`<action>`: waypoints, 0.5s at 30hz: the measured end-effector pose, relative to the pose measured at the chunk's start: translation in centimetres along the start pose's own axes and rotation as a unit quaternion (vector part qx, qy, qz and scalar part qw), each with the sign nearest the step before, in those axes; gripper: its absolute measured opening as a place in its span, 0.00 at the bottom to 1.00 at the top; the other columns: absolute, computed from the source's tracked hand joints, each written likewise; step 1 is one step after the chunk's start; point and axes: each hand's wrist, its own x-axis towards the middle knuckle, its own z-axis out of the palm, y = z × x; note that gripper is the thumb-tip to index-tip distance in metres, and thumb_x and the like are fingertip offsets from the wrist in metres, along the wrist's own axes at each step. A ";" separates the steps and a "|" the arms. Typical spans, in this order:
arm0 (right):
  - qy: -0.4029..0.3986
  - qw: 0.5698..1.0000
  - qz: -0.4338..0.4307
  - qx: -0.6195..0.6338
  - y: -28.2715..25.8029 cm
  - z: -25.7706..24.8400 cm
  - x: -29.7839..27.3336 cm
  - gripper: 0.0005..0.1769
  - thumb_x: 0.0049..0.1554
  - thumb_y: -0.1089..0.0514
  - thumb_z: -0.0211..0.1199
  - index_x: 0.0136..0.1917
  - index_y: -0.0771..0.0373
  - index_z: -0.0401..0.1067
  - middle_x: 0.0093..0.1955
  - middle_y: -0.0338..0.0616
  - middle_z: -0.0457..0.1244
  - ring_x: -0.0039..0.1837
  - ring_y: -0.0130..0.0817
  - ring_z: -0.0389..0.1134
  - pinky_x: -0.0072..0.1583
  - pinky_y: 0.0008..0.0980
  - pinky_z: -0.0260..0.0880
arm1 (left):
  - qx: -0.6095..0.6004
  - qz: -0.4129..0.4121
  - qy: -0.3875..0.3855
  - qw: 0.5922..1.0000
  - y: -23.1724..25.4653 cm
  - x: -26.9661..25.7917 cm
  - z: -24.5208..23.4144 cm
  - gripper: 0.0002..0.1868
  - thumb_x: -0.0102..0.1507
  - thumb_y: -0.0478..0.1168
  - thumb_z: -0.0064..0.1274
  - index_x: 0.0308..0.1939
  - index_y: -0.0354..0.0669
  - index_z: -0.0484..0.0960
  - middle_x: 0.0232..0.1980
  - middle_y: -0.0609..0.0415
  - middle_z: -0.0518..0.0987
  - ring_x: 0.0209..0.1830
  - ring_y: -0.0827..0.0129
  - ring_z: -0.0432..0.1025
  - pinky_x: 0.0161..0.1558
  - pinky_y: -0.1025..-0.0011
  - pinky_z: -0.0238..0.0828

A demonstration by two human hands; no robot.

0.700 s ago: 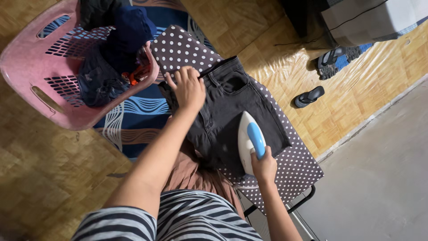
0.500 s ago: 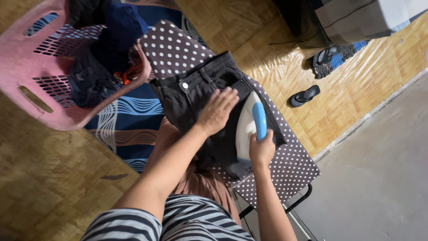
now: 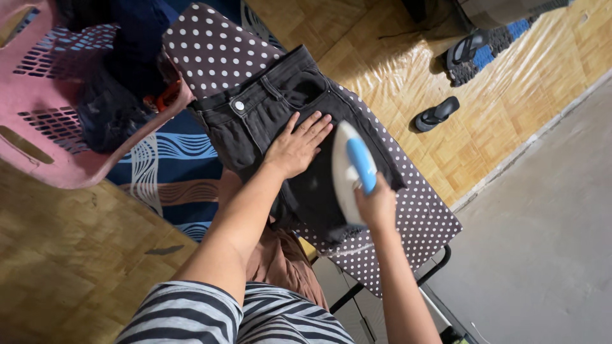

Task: The person irons a pair of dark shorts on a polka-dotted ironing board, smoothing the fabric and adjusting the garment multiple times. After finishing, the person places the shorts on a hanger and hangs them in a wardrobe.

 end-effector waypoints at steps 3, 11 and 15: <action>-0.092 0.995 -0.033 -0.036 1.7 0.5 -4.9 0.17 0.50 0.54 0.68 0.51 0.64 0.73 0.37 0.63 0.68 0.43 0.61 0.73 0.47 0.51 0.74 | -0.050 -0.004 0.006 0.999 -0.4 -0.1 0.1 0.31 0.72 0.47 0.39 0.79 0.51 0.58 0.85 0.62 0.48 0.85 0.66 0.39 0.80 0.51 0.31; -0.112 0.979 -0.097 -0.141 3.9 1.4 -8.4 0.18 0.49 0.52 0.68 0.50 0.62 0.72 0.35 0.58 0.70 0.40 0.58 0.73 0.45 0.51 0.74 | -0.078 0.001 0.033 0.996 -1.0 -0.2 0.3 0.30 0.71 0.46 0.39 0.79 0.51 0.60 0.84 0.62 0.50 0.84 0.67 0.41 0.80 0.52 0.30; 0.009 0.988 0.036 -0.150 3.6 1.0 -4.6 0.18 0.53 0.48 0.68 0.48 0.63 0.70 0.34 0.60 0.69 0.40 0.62 0.72 0.46 0.56 0.72 | -0.072 0.002 0.021 0.997 -0.6 -0.1 0.0 0.30 0.71 0.45 0.40 0.79 0.50 0.60 0.84 0.60 0.50 0.84 0.65 0.40 0.79 0.51 0.30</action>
